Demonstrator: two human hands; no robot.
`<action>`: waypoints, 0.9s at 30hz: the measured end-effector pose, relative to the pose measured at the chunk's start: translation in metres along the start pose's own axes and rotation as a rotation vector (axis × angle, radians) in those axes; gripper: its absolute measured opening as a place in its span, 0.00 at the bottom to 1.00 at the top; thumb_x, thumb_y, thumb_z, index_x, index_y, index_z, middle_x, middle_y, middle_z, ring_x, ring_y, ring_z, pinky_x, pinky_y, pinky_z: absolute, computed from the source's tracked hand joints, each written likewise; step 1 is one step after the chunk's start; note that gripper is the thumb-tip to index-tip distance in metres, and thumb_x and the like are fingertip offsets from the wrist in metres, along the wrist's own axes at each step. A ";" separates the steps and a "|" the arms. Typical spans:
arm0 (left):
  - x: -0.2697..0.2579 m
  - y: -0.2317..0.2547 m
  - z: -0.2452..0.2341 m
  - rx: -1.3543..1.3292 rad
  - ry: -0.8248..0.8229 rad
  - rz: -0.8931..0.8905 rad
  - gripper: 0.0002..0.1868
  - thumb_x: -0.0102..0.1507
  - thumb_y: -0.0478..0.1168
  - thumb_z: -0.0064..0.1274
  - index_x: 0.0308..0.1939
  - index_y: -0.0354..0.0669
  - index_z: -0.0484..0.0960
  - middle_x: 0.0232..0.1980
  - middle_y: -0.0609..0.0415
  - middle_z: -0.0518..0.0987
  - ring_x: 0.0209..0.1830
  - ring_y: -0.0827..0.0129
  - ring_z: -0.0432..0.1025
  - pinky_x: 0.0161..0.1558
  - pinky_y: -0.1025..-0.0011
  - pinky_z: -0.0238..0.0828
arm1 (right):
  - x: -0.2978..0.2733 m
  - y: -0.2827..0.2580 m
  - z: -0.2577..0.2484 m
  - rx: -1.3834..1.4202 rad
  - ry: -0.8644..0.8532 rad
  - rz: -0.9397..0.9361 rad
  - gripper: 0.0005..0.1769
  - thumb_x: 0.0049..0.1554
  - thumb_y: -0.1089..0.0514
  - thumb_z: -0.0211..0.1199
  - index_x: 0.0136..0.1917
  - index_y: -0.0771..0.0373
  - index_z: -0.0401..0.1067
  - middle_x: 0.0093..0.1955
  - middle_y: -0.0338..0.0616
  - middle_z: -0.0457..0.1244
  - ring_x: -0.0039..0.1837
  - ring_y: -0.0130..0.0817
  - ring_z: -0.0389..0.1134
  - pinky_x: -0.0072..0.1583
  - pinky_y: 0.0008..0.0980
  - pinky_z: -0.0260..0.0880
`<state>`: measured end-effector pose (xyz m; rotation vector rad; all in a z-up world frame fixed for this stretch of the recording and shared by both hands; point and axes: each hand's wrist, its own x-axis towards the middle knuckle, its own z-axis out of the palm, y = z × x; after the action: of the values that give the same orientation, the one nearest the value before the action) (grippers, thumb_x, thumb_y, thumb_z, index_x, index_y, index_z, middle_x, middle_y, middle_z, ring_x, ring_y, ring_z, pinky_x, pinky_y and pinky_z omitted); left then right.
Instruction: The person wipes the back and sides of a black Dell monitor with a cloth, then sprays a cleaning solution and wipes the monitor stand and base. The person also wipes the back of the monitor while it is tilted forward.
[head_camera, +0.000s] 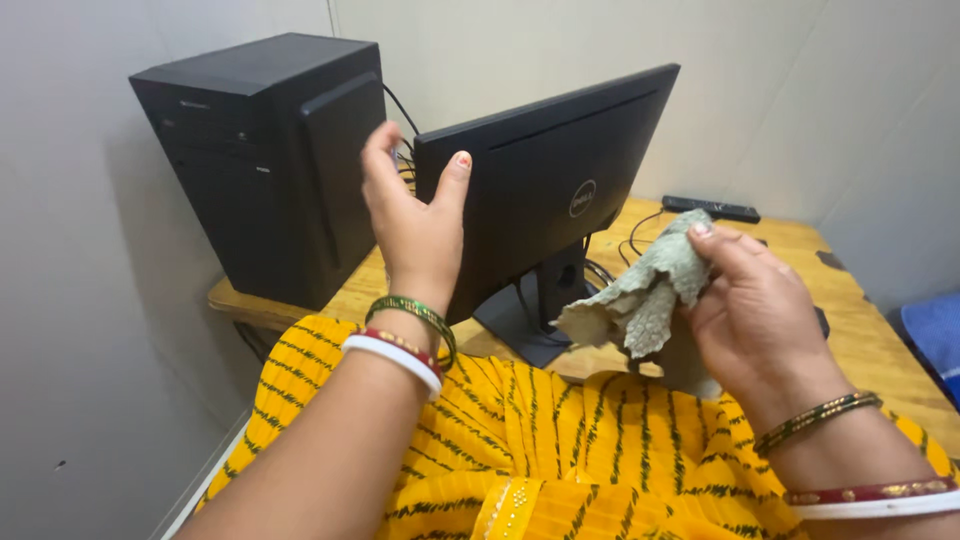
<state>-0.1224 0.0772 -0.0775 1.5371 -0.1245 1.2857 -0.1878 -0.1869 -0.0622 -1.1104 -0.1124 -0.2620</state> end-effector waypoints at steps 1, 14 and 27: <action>0.006 -0.006 0.003 -0.016 -0.007 -0.043 0.32 0.63 0.45 0.66 0.64 0.36 0.70 0.63 0.42 0.76 0.65 0.53 0.71 0.67 0.61 0.66 | 0.000 0.002 0.004 -0.019 0.008 0.013 0.04 0.63 0.62 0.58 0.52 0.63 0.70 0.50 0.39 0.67 0.54 0.29 0.69 0.61 0.33 0.69; 0.042 -0.037 0.016 -0.402 -0.215 -0.394 0.13 0.62 0.45 0.63 0.45 0.41 0.87 0.38 0.62 0.83 0.40 0.82 0.71 0.46 0.78 0.70 | -0.004 0.024 0.026 -0.072 -0.061 0.110 0.07 0.61 0.63 0.57 0.51 0.67 0.72 0.48 0.43 0.70 0.52 0.31 0.70 0.59 0.32 0.70; 0.063 -0.064 -0.006 -0.634 -0.344 -0.559 0.15 0.59 0.41 0.66 0.47 0.39 0.86 0.45 0.57 0.84 0.49 0.73 0.75 0.56 0.71 0.71 | 0.005 0.020 0.017 0.005 0.028 0.020 0.03 0.61 0.63 0.60 0.49 0.61 0.70 0.45 0.38 0.68 0.48 0.28 0.70 0.54 0.32 0.71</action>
<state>-0.0589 0.1404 -0.0718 1.1067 -0.2711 0.4625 -0.1773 -0.1646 -0.0708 -1.1019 -0.0775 -0.2593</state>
